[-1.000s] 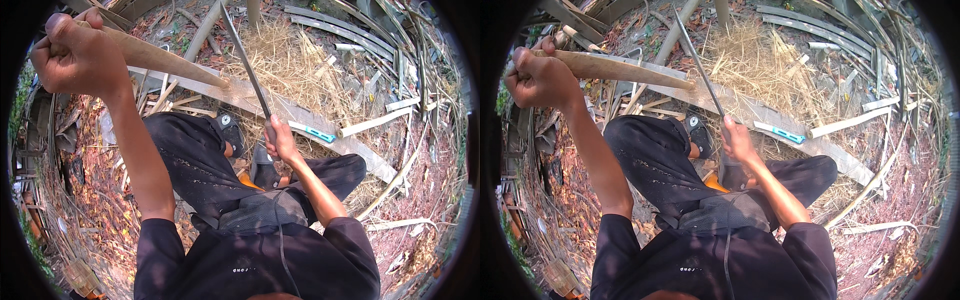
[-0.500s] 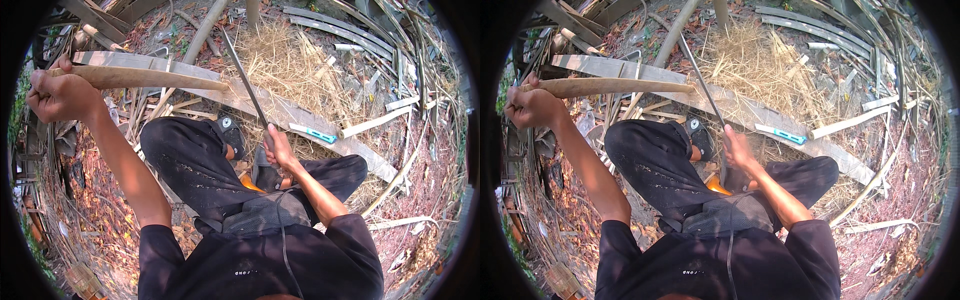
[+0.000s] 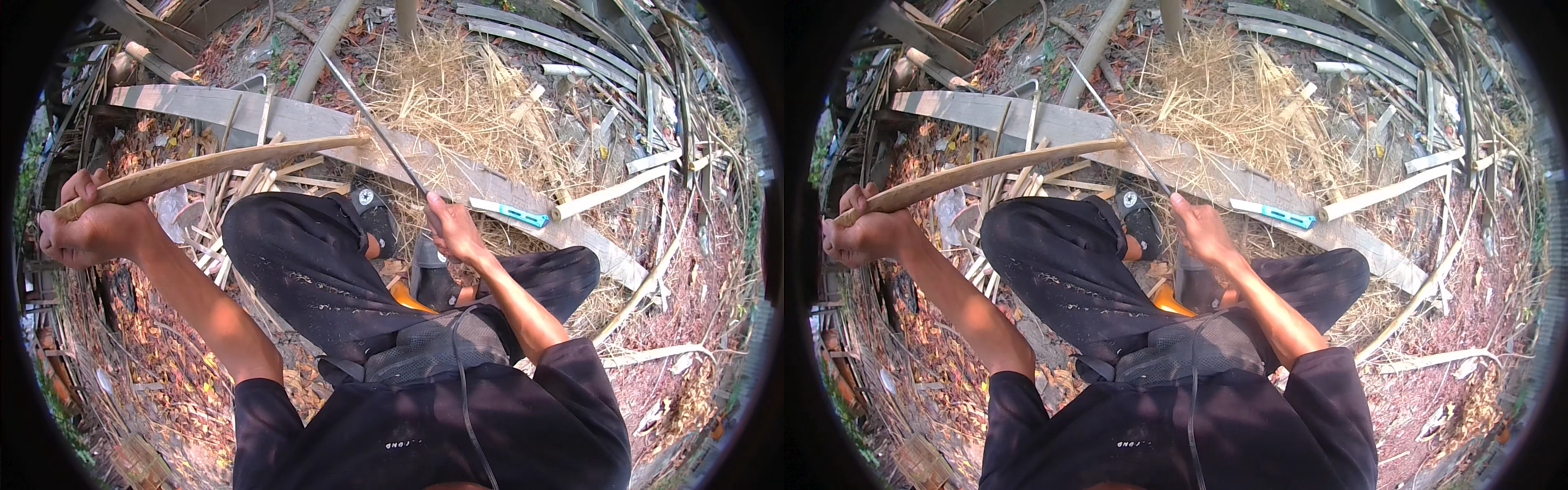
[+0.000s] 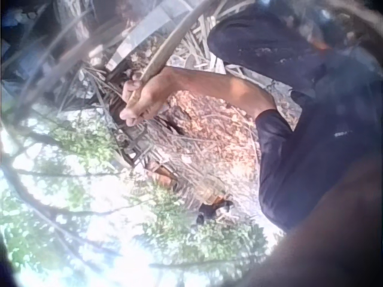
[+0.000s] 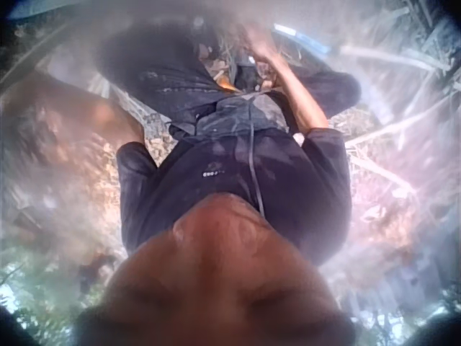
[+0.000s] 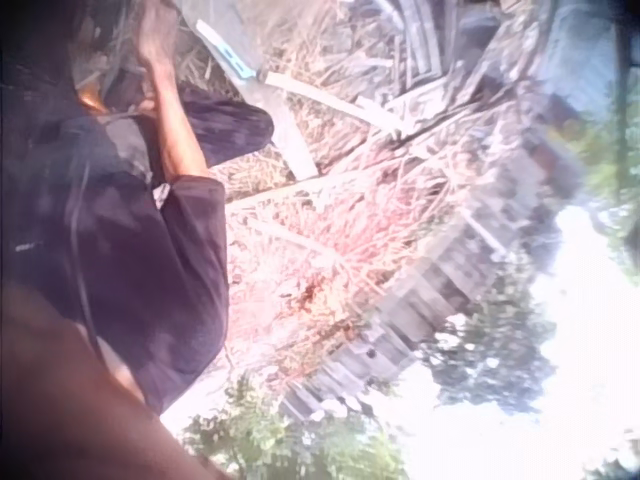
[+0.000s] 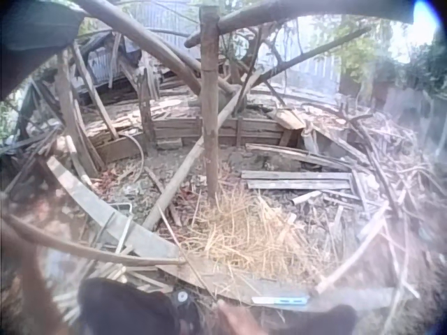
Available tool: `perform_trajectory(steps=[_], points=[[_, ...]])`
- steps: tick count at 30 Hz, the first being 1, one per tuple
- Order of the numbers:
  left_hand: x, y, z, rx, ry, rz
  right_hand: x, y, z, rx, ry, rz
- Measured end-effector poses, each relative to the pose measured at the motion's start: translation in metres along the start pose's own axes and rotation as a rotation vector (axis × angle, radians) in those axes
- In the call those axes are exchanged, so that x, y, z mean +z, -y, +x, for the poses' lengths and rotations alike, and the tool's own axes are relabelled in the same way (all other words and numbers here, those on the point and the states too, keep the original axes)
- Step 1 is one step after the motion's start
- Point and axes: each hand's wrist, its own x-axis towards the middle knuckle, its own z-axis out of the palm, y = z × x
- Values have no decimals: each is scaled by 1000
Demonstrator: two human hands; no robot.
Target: The person sits on the ground and carves a piece of wood using a blue utility knife. They hold the wood in their left hand and carefully shave off thin strips with the knife in their right hand. The person occasionally pauses to inspect the wood or adjust their grip.
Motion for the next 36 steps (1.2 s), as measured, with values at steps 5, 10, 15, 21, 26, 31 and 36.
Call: perform_trajectory(steps=[5, 10, 15, 21, 26, 31, 36], points=[[8, -16, -7, -36, -9, -14, 7, -21, 23, -83, -18, -88], [20, -29, -13, 4, 43, -3, 5, -38, 35, 343, 12, -67], [36, -28, -18, 134, 127, -10, 9, -18, 17, -46, -119, -255], [43, -20, -14, 193, 205, -89, 18, 3, 10, -625, -128, -9], [54, -30, -22, 204, 180, -83, -4, -91, 15, 327, -100, -154], [77, -33, -29, 245, 243, -96, -7, -50, 21, 127, -113, -40], [93, -28, -26, 202, 319, -183, 4, -2, 10, -277, -25, 161]])
